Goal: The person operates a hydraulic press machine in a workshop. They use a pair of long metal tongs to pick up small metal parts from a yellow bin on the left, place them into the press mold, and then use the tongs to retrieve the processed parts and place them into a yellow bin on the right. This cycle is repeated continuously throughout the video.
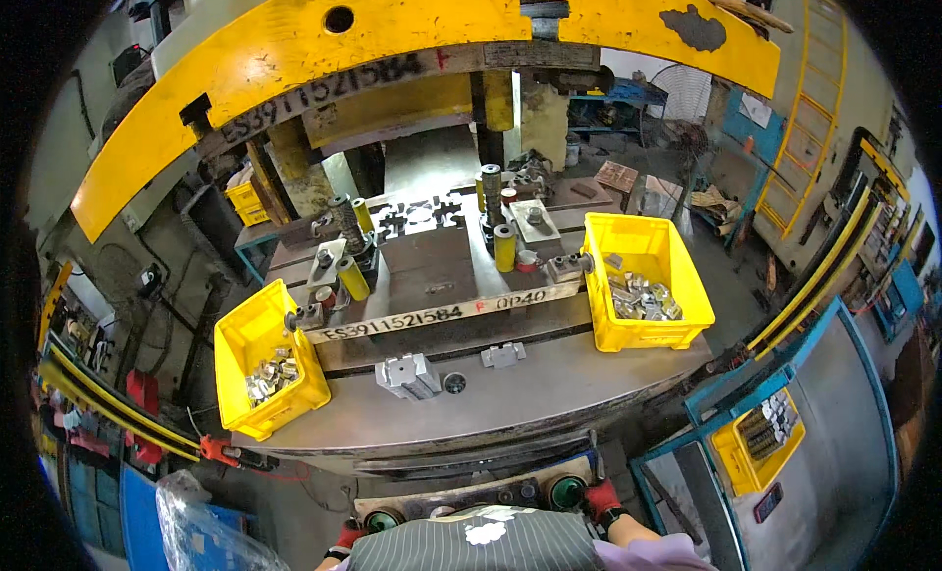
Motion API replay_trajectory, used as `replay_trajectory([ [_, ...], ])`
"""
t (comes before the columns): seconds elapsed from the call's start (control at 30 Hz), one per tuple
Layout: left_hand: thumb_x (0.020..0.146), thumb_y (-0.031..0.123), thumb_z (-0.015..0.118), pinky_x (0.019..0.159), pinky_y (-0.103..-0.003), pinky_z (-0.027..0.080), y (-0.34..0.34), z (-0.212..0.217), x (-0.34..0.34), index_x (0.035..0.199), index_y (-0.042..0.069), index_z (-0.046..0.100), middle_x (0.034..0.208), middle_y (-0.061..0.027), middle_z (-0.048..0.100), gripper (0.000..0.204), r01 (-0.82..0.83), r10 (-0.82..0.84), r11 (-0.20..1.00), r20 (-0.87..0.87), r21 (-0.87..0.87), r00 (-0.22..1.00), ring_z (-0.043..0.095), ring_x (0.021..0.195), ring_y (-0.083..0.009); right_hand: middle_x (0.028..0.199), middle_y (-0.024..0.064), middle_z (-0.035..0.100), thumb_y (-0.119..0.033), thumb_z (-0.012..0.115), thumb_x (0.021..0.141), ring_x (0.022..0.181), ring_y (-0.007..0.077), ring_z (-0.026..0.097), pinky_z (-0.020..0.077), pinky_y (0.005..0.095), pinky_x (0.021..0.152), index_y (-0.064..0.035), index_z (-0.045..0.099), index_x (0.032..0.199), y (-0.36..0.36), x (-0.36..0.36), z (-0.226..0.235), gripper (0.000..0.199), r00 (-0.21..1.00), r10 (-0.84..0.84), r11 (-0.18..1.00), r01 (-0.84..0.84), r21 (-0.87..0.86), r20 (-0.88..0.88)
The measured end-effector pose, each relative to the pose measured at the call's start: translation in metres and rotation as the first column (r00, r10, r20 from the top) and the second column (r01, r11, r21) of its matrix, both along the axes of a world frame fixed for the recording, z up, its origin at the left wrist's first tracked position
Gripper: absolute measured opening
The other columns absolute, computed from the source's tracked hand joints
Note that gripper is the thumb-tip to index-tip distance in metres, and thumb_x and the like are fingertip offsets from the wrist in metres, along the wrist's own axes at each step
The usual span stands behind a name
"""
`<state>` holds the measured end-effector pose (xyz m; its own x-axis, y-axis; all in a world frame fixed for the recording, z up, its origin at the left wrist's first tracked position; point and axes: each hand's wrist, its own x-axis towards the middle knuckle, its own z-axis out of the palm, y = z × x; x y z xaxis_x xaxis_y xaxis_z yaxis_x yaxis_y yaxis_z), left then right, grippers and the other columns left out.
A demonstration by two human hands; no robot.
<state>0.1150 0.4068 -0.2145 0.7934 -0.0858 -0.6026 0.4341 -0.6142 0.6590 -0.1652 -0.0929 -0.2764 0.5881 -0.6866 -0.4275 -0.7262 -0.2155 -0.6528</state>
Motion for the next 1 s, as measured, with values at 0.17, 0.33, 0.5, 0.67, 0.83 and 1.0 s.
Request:
replay_trajectory([
  [0.17,0.058,0.022,0.076,0.033,-0.035,0.041,-0.002,-0.001,-0.005,0.083,0.001,0.052,0.064,-0.0114,0.057,0.04,0.024,-0.024,1.0,0.02,0.005,1.0,0.053,0.044,-0.0227,0.074,0.0064,0.059,-0.033,0.064,0.067,0.069,0.0226,0.055,0.0416,0.0385,0.064,-0.008,0.056,0.075,-0.014,-0.027,-0.074,0.027,0.967,0.253,0.935,-0.233,-0.268,0.043],
  [0.33,0.059,0.024,0.075,0.045,-0.034,0.041,-0.004,0.01,-0.009,0.085,0.002,0.053,0.07,-0.0104,0.059,0.041,0.019,-0.019,1.0,-0.028,0.024,0.999,0.054,0.054,-0.0216,0.082,0.0088,0.06,-0.025,0.06,0.071,0.075,0.0252,0.056,0.0428,0.0378,0.068,-0.0054,0.054,0.087,-0.004,-0.014,-0.046,0.026,0.982,-0.166,0.983,0.157,0.096,0.092],
  [0.5,0.056,0.032,0.079,0.071,-0.034,0.045,0.008,-0.012,-0.009,0.097,-0.001,0.055,0.087,-0.0104,0.062,0.057,-0.008,0.008,1.0,-0.001,-0.031,1.0,0.058,0.079,-0.0217,0.082,0.0086,0.06,-0.016,0.061,0.07,0.072,0.0246,0.056,0.0442,0.0375,0.063,-0.0043,0.055,0.088,0.007,-0.007,-0.03,0.022,0.883,-0.417,0.875,0.327,0.357,0.214],
  [0.67,0.063,0.011,0.071,0.038,-0.031,0.041,0.001,-0.013,-0.011,0.077,0.001,0.053,0.063,-0.0071,0.056,0.025,0.012,0.013,0.978,0.118,-0.21,0.993,0.052,0.049,-0.0161,0.082,0.0082,0.059,-0.01,0.061,0.07,0.067,0.0237,0.055,0.0448,0.0361,0.058,-0.0034,0.055,0.084,0.007,-0.006,-0.021,0.017,0.868,-0.47,0.78,0.322,0.537,0.162],
  [0.83,0.073,0.018,0.063,0.036,-0.027,0.037,0.008,0.019,-0.013,0.082,0.005,0.058,0.063,-0.0042,0.056,0.017,0.046,-0.069,0.964,-0.081,-0.26,0.994,0.049,0.046,-0.013,0.082,0.0077,0.057,-0.01,0.061,0.071,0.06,0.0227,0.053,0.0442,0.033,0.054,-0.0025,0.055,0.078,-0.009,-0.024,-0.005,0.012,0.979,-0.077,0.969,0.029,0.247,0.187],
  [1.0,0.081,0.022,0.056,0.034,-0.023,0.033,0.077,-0.003,-0.021,0.098,0.011,0.056,0.067,-0.0047,0.055,0.021,-0.645,0.579,0.545,-0.316,-0.536,0.752,0.041,0.041,-0.0104,0.085,0.0117,0.056,-0.017,0.058,0.079,0.072,0.0248,0.054,0.0446,0.0306,0.059,0.0002,0.05,0.089,0.019,0.006,0.071,0.021,0.682,-0.432,0.89,0.427,0.158,0.591],
])
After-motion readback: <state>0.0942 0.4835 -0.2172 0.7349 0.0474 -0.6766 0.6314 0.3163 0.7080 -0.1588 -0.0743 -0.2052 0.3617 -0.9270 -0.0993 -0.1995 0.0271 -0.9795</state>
